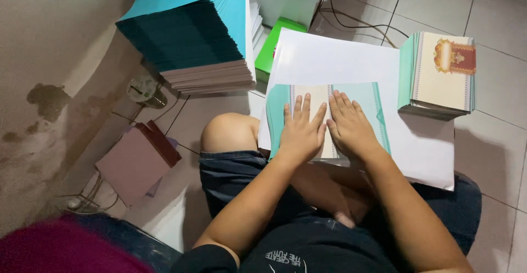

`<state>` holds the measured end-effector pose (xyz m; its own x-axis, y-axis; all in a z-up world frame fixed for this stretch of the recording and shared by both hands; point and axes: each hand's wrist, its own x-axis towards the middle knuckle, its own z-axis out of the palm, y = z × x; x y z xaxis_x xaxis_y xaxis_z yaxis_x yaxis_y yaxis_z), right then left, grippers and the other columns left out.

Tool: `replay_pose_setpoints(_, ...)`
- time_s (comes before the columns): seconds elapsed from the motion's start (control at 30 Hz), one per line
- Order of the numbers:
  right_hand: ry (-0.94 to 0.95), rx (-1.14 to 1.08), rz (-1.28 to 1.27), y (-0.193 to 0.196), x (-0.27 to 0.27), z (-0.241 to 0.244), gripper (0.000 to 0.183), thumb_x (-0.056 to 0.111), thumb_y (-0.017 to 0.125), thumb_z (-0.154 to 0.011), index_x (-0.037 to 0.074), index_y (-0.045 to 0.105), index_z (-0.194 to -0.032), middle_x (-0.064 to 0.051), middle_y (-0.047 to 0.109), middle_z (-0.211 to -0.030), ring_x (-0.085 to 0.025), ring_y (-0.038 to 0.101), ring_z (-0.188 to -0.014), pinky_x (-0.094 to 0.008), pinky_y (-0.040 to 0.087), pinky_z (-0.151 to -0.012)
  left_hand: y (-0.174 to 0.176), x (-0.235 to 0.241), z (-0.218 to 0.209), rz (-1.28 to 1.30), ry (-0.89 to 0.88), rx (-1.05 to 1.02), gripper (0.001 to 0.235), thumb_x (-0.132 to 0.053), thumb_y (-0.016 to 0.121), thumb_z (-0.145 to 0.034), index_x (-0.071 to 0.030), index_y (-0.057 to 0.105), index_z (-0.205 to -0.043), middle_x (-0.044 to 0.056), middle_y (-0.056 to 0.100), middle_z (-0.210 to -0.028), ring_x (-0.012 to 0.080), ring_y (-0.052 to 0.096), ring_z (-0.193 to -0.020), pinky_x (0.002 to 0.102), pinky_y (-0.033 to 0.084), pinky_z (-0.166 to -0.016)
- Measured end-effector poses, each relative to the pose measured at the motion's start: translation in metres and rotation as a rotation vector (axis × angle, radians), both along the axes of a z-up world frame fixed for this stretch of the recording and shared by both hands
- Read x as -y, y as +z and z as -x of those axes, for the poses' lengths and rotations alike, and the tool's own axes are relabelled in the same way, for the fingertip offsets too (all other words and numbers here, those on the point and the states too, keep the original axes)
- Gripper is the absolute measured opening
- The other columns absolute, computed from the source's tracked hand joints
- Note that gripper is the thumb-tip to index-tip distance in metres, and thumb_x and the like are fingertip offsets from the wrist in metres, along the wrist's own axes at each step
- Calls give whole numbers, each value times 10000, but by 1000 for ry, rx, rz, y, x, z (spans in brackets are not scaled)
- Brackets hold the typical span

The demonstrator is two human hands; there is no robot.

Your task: The person sits on the floor and folds a light blue paper cover around a stack of white pages. They press the fold flat with their hands and place the finished booklet onto a stack of similar items to the right.

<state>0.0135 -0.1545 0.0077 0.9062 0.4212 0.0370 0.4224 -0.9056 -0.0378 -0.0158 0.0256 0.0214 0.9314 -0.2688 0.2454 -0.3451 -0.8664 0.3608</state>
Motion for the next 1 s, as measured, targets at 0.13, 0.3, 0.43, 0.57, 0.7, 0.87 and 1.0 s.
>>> replay_pose_setpoints(0.13, -10, -77, 49, -6, 5, 17, 667, 437, 249, -1070, 79, 256, -1633, -135, 246, -1708, -299, 240, -1563, -470, 158, -1262, 0, 1, 0, 8, 15, 8, 531, -344, 397, -1026, -165, 483, -1519, 295, 401, -1566, 453, 329, -1501, 683, 154, -1195)
replay_pose_setpoints(0.3, 57, 68, 17, -23, 14, 27, 638, 419, 304, -1059, 103, 338, -1613, -124, 359, -1664, -284, 356, -1515, -460, 284, -1210, 4, 1, 1, -2, -14, -64, 558, -348, 351, -1042, -138, 420, -1554, 304, 333, -1601, 464, 258, -1526, 683, 100, -1205)
replay_pose_setpoints(0.43, 33, 53, -29, -23, 12, -26, 623, 412, 309, -1071, 145, 316, -1634, -74, 319, -1691, -250, 316, -1538, -467, 239, -1233, 2, 3, 2, -13, -15, -54, 560, -348, 351, -1043, -127, 422, -1553, 309, 332, -1601, 470, 258, -1526, 683, 95, -1206)
replay_pose_setpoints(0.57, 5, 13, -34, -21, 5, -34, 630, 411, 291, -1074, 128, 310, -1636, -91, 297, -1698, -261, 281, -1554, -481, 196, -1245, 5, 3, 3, -19, 5, -41, 540, -307, 351, -1050, -132, 416, -1557, 286, 344, -1602, 445, 274, -1526, 664, 109, -1213)
replay_pose_setpoints(0.7, -23, -1, -31, -3, -2, 35, 636, 390, 271, -1058, 94, 313, -1620, -133, 311, -1683, -284, 314, -1534, -463, 222, -1232, 4, 4, 0, -20, 18, -76, 546, -277, 337, -1050, -130, 383, -1574, 262, 330, -1618, 423, 259, -1535, 649, 101, -1218)
replay_pose_setpoints(0.87, -73, 45, -49, -1, -5, 109, 575, 235, 457, -993, 31, 433, -1530, -181, 412, -1613, -313, 417, -1473, -425, 366, -1166, 5, 4, 0, -4, 23, -71, 541, -228, 342, -1041, -109, 387, -1567, 258, 345, -1610, 418, 270, -1531, 643, 111, -1216)
replay_pose_setpoints(1.0, -330, -452, -594, 47, -3, 94, 637, 281, 536, -994, 107, 370, -1584, -149, 456, -1529, -310, 454, -1434, -428, 432, -1143, 6, 1, 3, 28, 31, -36, 555, -105, 377, -968, -35, 428, -1517, 264, 385, -1583, 413, 308, -1515, 613, 156, -1225)
